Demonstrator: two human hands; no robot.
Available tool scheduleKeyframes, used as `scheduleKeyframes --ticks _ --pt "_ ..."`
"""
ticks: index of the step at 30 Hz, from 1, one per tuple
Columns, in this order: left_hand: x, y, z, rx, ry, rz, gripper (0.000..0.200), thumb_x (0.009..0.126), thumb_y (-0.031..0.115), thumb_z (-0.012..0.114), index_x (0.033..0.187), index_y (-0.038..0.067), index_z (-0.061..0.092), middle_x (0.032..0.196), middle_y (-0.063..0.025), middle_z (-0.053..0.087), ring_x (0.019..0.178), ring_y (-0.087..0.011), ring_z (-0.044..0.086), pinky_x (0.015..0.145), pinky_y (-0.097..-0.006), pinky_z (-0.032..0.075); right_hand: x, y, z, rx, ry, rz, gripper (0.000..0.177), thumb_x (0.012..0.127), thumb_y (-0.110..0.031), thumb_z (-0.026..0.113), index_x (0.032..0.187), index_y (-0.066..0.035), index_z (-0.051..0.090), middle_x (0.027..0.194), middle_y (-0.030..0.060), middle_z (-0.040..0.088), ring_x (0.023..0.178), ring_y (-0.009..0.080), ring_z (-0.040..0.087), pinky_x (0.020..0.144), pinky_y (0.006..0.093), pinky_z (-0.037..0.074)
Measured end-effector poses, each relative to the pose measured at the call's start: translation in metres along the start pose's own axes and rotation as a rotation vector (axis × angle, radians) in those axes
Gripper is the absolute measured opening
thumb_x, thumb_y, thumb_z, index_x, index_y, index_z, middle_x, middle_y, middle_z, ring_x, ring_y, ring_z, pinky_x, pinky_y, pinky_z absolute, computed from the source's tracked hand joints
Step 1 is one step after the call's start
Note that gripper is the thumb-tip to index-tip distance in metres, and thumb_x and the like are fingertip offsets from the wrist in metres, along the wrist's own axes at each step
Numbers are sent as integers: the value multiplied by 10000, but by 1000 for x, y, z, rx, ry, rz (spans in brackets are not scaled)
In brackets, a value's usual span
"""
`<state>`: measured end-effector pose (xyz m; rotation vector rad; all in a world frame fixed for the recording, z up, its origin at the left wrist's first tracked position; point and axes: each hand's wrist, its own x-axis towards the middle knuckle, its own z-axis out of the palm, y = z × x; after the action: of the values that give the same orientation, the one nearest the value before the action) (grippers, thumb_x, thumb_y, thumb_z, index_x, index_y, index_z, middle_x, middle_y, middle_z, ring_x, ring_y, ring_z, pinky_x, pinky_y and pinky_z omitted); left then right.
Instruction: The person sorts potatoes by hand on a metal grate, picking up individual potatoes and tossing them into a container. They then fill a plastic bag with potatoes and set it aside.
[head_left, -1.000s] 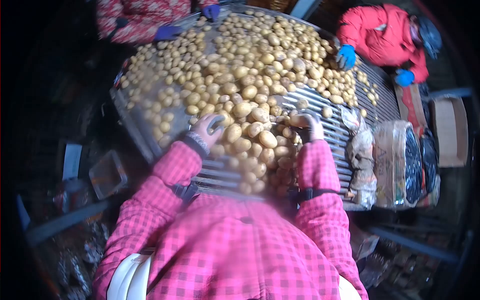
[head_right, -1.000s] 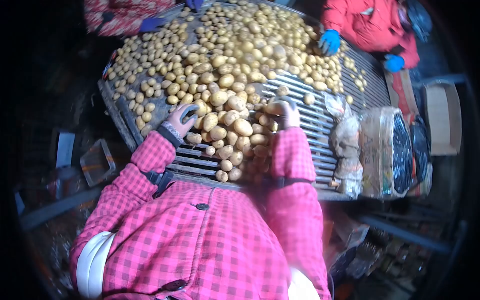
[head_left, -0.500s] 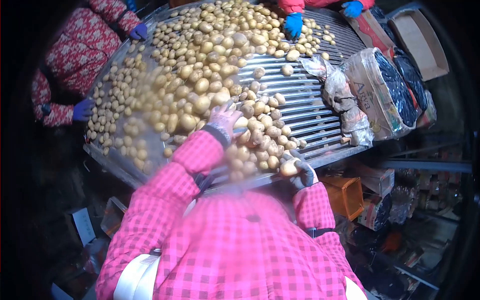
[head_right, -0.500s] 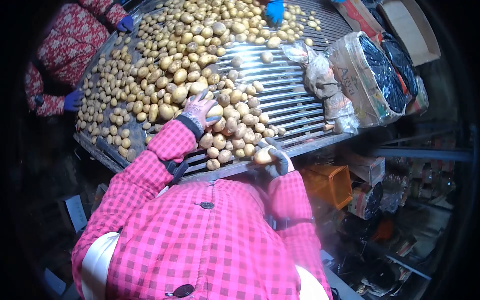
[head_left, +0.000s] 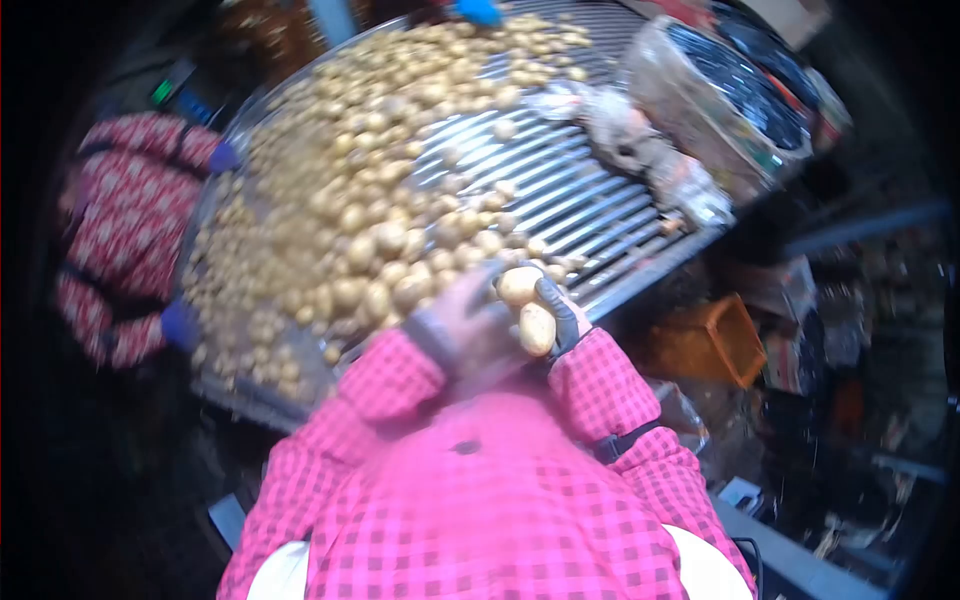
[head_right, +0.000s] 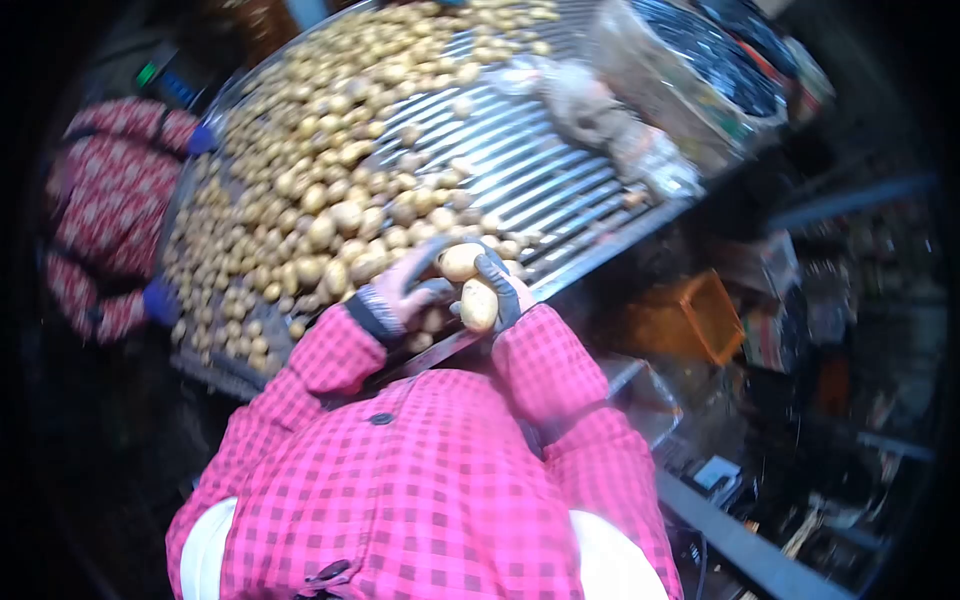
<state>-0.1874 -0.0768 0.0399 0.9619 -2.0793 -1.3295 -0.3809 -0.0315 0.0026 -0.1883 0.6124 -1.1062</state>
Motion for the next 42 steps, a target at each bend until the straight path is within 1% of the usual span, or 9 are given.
scheduleKeyframes --ticks 5,13,18,20,25,28,31,38,42 --pt "-11 -82 -38 459 499 4 460 787 67 576 1234 6 486 1263 -182 484 1197 -322 434 1040 -401 308 -68 -43 -43 37 359 -527 556 862 -373 583 1277 -36 431 1085 135 581 911 251 597 698 367 518" --pt "-65 -179 -90 501 585 -202 501 820 104 567 1294 19 429 1347 -207 394 1254 -343 366 1056 -412 277 -198 -172 -164 489 809 -1088 495 712 -232 732 1085 -27 480 1032 173 544 950 347 565 776 420 550" --pt "-62 -151 -83 518 683 -274 606 798 166 617 1327 -1 372 1351 -220 382 1261 -338 357 1077 -388 252 -225 -192 -291 -43 822 -960 561 833 -219 631 1321 -81 390 1258 143 495 1066 203 552 898 352 453" --pt "-44 -120 -78 662 702 -217 669 738 214 670 1329 68 392 1351 -215 359 1263 -377 327 1070 -418 263 -171 -197 -204 318 840 -865 487 873 -214 574 1312 -91 403 1245 142 504 1035 203 575 869 352 478" --pt "-20 -98 -76 807 402 -349 641 726 423 646 1281 151 474 1374 -145 360 1234 -404 319 1058 -482 248 -26 -86 -11 -1467 435 -601 350 783 -141 636 1114 -39 584 1120 116 557 1072 229 531 891 338 459" --pt "-27 -94 -77 758 343 -322 611 729 428 645 1253 146 508 1400 -137 325 1266 -415 277 1083 -499 191 39 -6 37 -2047 66 -493 693 675 -379 722 1289 -184 464 1327 170 415 1188 346 418 983 443 355" --pt "-44 -73 -70 748 285 -365 667 649 426 719 1234 169 525 1397 -155 313 1257 -416 291 1069 -489 239 71 39 74 -2352 -165 -309 717 688 -527 640 1319 -271 417 1365 106 362 1237 313 362 985 588 264" --pt "-61 -81 -48 614 301 -270 680 692 418 687 1290 161 489 1427 -153 265 1299 -376 270 1041 -455 328 72 54 60 -2500 -380 -338 640 716 -504 625 1295 -303 441 1358 96 370 1256 334 331 1002 597 235" --pt "0 -80 -65 621 422 -239 652 706 441 686 1262 150 512 1396 -159 315 1250 -362 334 1026 -437 347 100 27 60 -2477 -22 -293 639 686 -455 649 1277 -309 453 1362 95 369 1251 276 356 966 552 314"
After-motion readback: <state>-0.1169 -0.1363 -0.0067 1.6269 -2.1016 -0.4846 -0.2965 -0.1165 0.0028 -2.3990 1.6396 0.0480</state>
